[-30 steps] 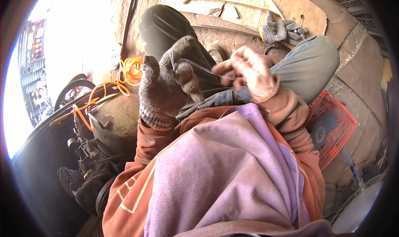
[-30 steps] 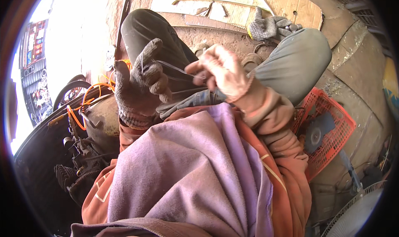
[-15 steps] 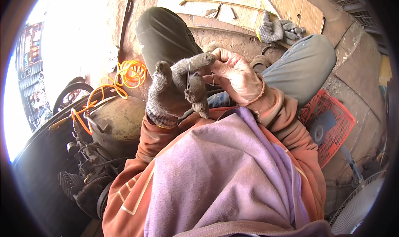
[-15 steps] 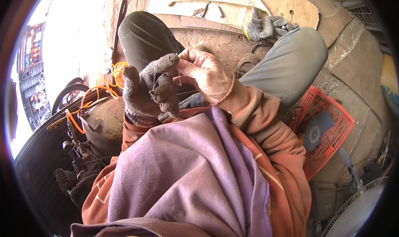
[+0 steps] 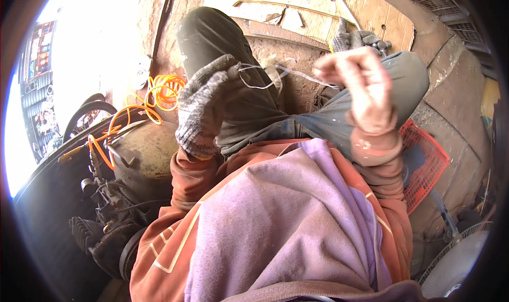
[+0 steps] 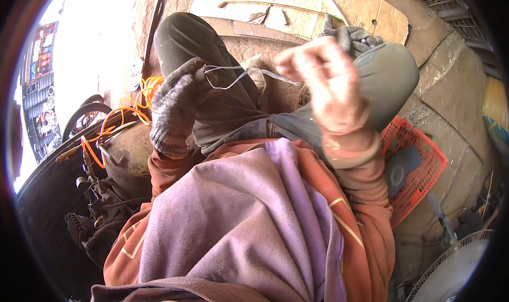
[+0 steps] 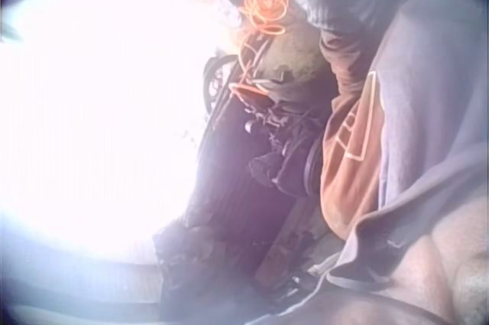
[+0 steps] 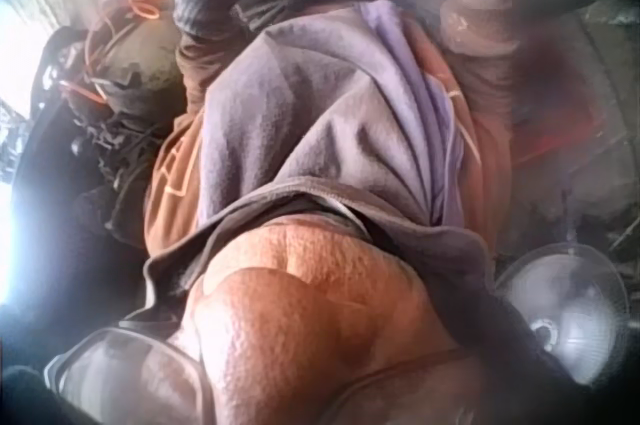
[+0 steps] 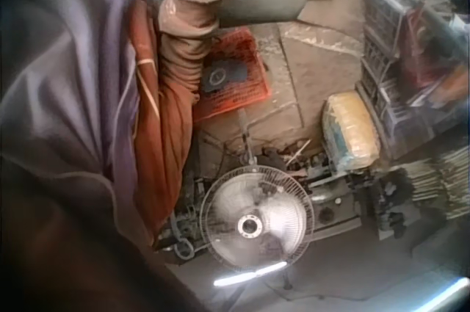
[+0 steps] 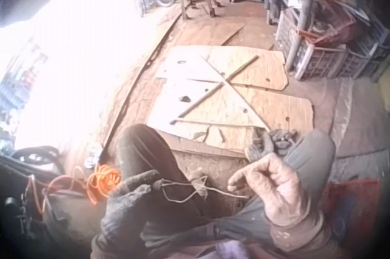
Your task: The person holds a length of wire and a small metal piece, threading the wire through the piece and then putting on a work glove to continue handling the wire.
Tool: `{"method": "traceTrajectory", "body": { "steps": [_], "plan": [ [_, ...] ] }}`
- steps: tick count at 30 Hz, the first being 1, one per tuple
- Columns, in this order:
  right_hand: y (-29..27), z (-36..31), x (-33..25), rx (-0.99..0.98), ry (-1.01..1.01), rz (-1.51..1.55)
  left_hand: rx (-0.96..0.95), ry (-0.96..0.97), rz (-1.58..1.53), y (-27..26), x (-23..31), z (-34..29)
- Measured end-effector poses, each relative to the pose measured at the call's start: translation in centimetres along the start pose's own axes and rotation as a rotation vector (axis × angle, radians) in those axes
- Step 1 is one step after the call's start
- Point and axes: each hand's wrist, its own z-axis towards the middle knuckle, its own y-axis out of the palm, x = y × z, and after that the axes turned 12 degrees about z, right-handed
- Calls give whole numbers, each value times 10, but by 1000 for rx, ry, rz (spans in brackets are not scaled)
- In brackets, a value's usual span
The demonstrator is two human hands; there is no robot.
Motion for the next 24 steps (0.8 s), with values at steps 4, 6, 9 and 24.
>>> {"method": "traceTrajectory", "body": {
  "steps": [4, 6, 9, 24],
  "plan": [
    [-51, -2, -34, 108, -72, 9, 36, 33, 166, -3, 6, -7],
    [-67, -3, -51, 191, -58, -12, 31, -9, 205, -4, 11, -9],
    [-91, -2, -71, 217, -20, 64, 9, -10, 215, -6, 12, -9],
    [-181, 16, -95, -42, 22, 436, 13, -42, 340, -7, 14, -9]
  ]
}}
